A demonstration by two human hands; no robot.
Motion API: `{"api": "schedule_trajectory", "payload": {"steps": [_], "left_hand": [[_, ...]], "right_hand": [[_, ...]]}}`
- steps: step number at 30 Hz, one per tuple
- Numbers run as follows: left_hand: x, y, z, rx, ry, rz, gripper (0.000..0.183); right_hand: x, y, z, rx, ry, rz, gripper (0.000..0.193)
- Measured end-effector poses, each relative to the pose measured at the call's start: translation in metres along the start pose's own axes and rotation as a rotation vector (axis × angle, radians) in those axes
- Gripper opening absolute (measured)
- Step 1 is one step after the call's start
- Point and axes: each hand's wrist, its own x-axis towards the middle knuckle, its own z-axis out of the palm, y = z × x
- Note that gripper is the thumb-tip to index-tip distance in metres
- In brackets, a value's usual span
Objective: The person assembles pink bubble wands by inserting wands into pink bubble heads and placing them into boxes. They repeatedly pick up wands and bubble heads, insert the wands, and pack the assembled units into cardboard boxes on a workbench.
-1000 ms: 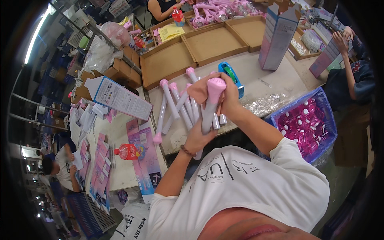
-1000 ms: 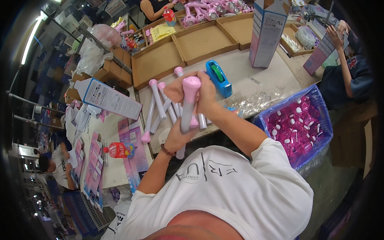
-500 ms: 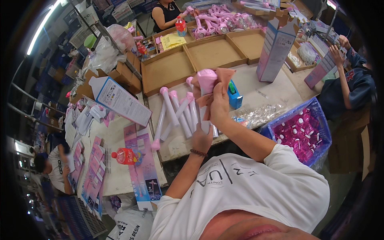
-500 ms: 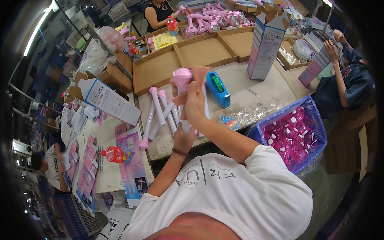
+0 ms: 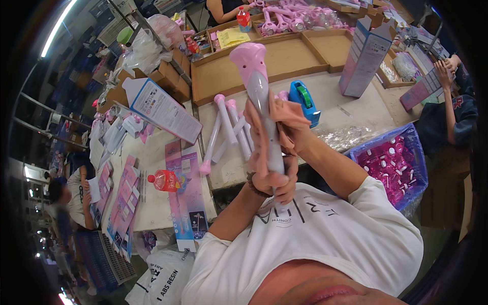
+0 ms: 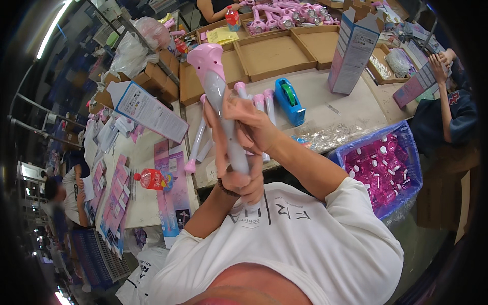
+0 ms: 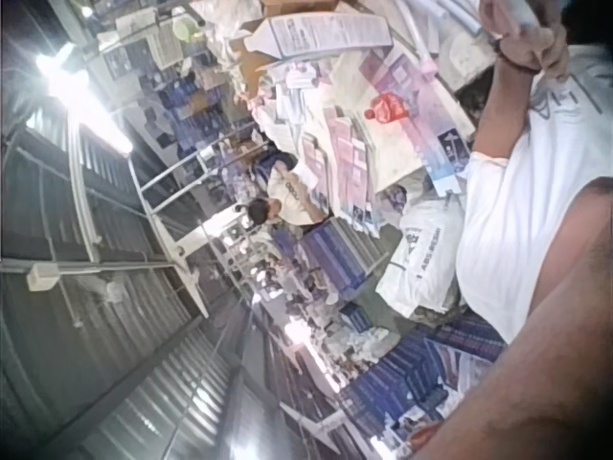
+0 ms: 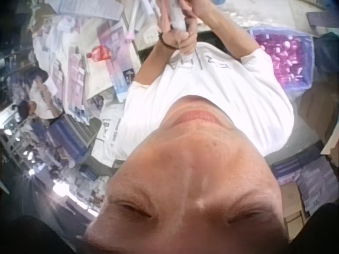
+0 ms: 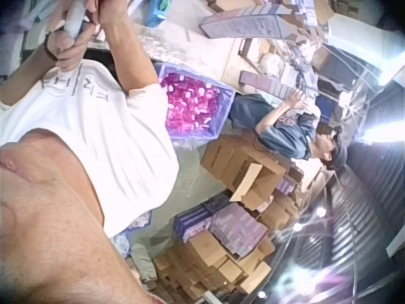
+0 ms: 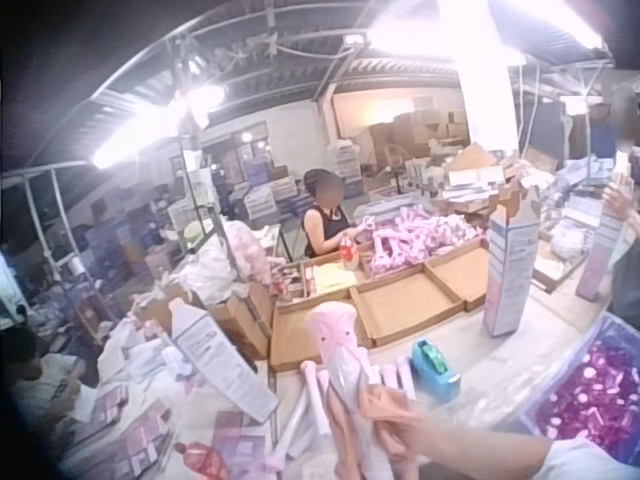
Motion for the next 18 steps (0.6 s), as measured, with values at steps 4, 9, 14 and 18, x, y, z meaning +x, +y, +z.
{"api": "schedule_trajectory", "payload": {"steps": [4,9,14,18], "left_hand": [[0.0,0.006,-0.01,0.579,0.475,0.204,0.083],[0.001,0.015,-0.038,1.339,0.72,0.106,0.049],[-0.003,-0.003,-0.036,0.949,0.784,0.08,0.034],[-0.021,-0.003,-0.028,1.048,0.644,0.155,0.057]], "right_hand": [[-0.01,0.009,0.001,0.219,-0.169,0.024,0.012],[-0.026,0.036,0.002,-0.41,-0.024,-0.064,0.012],[-0.026,0.051,-0.009,-0.033,0.014,0.133,0.015],[-0.021,0.048,-0.017,0.183,0.159,0.171,0.028]]}}
